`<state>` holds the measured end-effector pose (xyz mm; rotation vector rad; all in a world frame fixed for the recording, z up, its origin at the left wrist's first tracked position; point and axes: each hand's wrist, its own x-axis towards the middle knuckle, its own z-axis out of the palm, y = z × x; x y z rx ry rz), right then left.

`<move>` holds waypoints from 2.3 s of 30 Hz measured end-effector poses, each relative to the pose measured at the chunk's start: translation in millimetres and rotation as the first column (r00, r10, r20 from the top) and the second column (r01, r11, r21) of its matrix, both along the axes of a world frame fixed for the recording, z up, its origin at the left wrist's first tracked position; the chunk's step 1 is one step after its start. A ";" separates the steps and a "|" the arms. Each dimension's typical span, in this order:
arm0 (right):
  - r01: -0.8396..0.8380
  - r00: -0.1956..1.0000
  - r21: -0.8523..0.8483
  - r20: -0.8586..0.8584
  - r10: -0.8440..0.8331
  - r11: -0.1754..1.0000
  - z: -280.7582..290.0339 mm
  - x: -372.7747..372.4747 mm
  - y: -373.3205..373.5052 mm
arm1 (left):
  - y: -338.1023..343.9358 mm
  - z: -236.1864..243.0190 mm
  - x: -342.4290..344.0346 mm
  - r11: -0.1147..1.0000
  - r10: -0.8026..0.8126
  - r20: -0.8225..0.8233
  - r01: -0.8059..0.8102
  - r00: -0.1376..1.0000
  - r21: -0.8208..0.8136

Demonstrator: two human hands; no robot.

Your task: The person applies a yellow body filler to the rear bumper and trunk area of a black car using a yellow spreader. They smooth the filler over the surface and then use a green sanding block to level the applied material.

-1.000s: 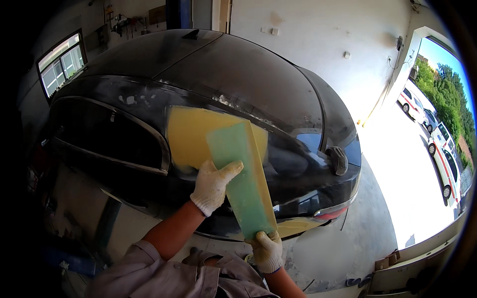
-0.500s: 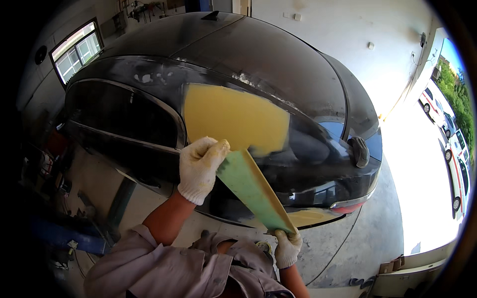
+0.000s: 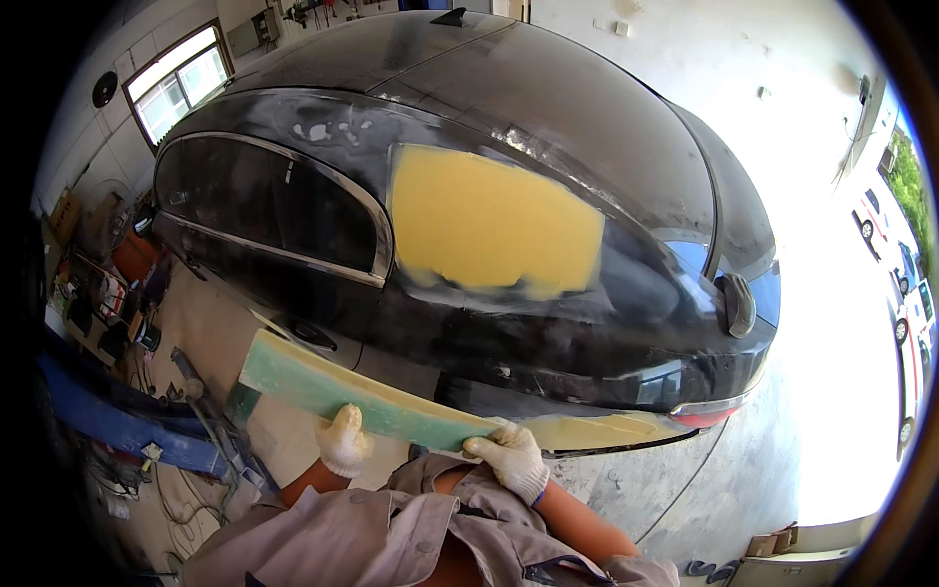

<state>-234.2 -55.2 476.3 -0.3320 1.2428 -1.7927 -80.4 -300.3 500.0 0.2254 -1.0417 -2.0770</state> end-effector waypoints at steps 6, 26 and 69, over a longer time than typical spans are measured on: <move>-0.141 0.653 0.482 -0.611 0.447 0.865 60.1 -18.3 -83.7 | 0.7 -20.5 70.7 0.960 0.159 0.509 -0.012 0.846 -0.279; 0.206 0.156 0.223 -0.969 0.193 0.953 86.1 -24.8 -34.2 | -52.9 165.3 -56.2 0.004 0.469 0.244 0.275 0.849 -0.961; 0.703 -0.374 -0.076 -0.885 0.277 0.707 107.6 -162.2 -126.9 | -126.4 89.8 -231.2 -0.511 0.356 -0.287 -0.072 0.890 -0.857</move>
